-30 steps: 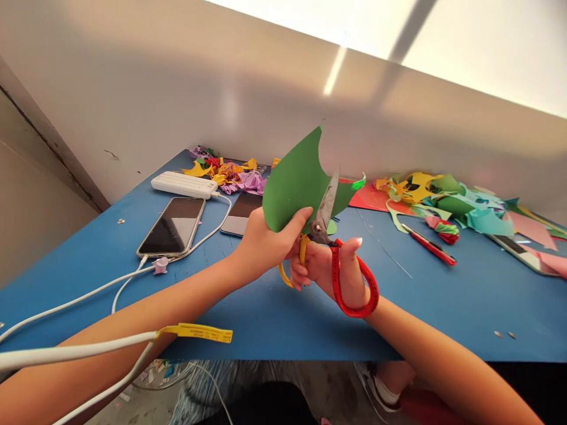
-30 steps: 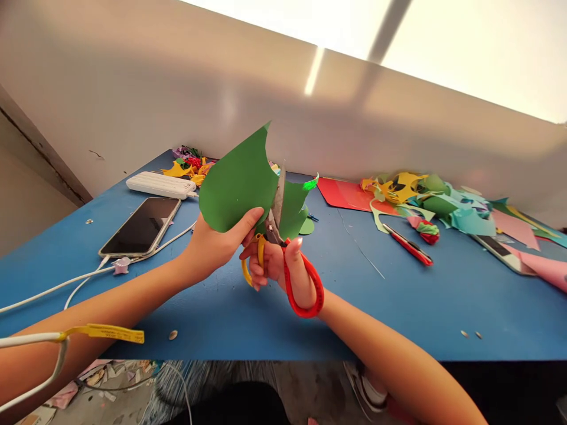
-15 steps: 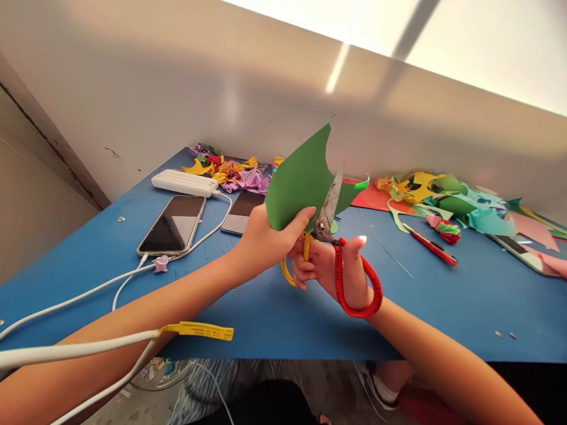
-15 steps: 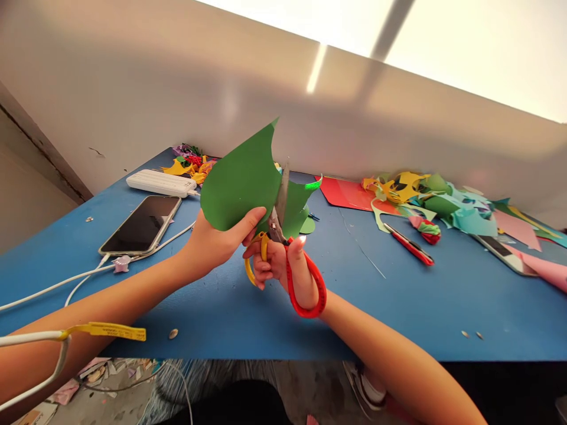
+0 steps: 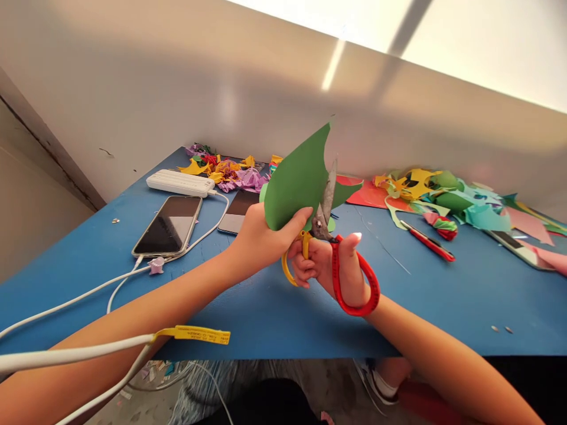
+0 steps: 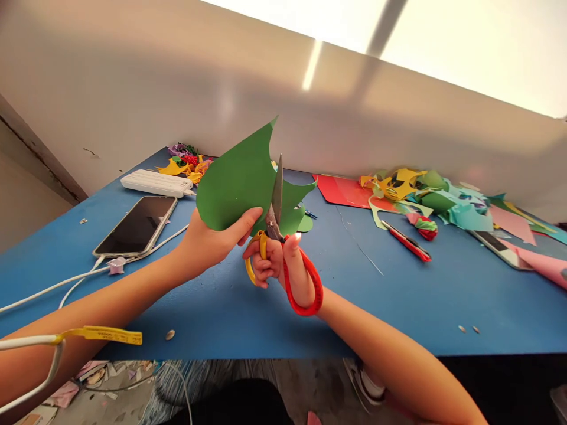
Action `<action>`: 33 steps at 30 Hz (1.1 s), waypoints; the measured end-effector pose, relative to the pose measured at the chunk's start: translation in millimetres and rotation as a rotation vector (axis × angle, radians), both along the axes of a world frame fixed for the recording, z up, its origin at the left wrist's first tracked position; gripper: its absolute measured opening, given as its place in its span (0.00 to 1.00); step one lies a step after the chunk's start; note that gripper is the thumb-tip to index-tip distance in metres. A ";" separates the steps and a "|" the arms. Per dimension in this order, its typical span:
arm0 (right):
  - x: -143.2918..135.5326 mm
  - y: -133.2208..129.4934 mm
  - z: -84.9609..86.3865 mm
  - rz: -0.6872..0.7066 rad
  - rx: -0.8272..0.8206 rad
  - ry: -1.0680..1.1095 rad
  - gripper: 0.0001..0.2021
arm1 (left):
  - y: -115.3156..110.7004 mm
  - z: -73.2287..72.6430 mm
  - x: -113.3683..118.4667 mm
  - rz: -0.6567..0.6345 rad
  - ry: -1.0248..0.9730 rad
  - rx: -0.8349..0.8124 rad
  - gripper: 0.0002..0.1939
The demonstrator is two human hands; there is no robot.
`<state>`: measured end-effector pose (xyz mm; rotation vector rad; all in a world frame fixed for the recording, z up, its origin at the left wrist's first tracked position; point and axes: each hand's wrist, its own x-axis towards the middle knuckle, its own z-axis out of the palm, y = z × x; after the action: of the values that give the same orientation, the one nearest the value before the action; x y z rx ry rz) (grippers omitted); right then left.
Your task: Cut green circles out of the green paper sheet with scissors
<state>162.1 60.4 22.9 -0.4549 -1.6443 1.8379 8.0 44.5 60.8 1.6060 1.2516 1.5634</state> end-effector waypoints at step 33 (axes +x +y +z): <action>2.6 0.8 6.4 -0.141 -0.061 -0.078 0.37 | -2.1 15.2 -6.4 -0.101 -0.034 -0.087 0.20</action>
<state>164.7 61.2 29.3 -0.6593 -1.5677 1.7901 1.5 42.4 76.0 1.5565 1.1851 1.4491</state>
